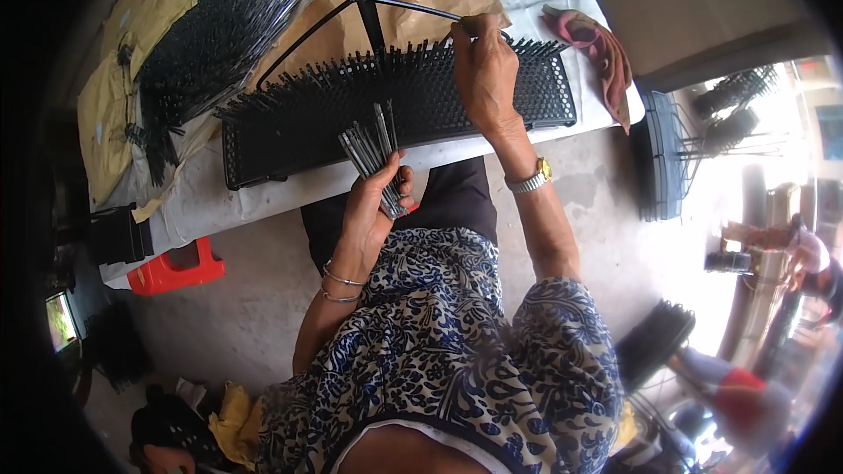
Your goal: The person inserts metal pins into holes of a perforated rack by hand, picks up more pins from a pile on the table, and inserts the pins into the rack.
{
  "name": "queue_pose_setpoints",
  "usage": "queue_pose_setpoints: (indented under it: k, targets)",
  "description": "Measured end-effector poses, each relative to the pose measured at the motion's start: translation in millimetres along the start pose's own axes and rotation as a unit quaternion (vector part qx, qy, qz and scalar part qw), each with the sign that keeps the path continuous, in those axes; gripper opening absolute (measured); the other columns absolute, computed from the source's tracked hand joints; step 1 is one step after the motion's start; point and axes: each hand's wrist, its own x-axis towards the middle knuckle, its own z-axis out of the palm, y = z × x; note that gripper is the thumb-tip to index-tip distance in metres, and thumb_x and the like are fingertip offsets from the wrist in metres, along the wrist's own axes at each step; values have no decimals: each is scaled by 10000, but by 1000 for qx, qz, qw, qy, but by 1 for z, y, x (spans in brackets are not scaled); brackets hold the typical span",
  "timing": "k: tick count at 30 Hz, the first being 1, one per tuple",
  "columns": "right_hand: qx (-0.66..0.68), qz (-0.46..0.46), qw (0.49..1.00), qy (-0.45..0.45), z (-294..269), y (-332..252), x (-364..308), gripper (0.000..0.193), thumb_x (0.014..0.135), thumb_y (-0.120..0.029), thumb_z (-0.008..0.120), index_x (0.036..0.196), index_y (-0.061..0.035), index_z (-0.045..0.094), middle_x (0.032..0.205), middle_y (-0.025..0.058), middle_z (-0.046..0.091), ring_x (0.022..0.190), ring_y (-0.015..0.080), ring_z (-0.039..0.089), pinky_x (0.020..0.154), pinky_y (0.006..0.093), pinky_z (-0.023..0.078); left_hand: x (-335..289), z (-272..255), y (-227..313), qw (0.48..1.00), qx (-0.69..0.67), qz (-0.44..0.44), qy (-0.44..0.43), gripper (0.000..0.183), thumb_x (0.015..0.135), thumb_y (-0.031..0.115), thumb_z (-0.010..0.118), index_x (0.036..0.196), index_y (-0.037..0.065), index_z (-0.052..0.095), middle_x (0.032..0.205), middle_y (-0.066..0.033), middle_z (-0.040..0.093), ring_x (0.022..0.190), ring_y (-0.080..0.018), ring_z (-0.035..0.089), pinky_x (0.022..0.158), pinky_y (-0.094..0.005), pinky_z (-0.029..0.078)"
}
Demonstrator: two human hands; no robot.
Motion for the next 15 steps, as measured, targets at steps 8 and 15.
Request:
queue_pose_setpoints:
  k: [8,15]
  targets:
    - [-49,-7,993,-109,6,-2,-5,85,899,-183,609,921,-103,590,904,116,636,768,331,652,606,423,501,-2,3,1,999,-14,3,-29,298,908,267,671,1068,23,607,764,-30,563,636,-99,506,508,-232,378]
    - [89,150,953,-247,-12,-22,-20,352,848,-268,712,974,39,596,836,162,651,679,269,654,583,355,503,-9,7,1,999,3,10,-34,285,904,263,677,1057,32,613,755,-32,574,630,-98,512,502,-227,372]
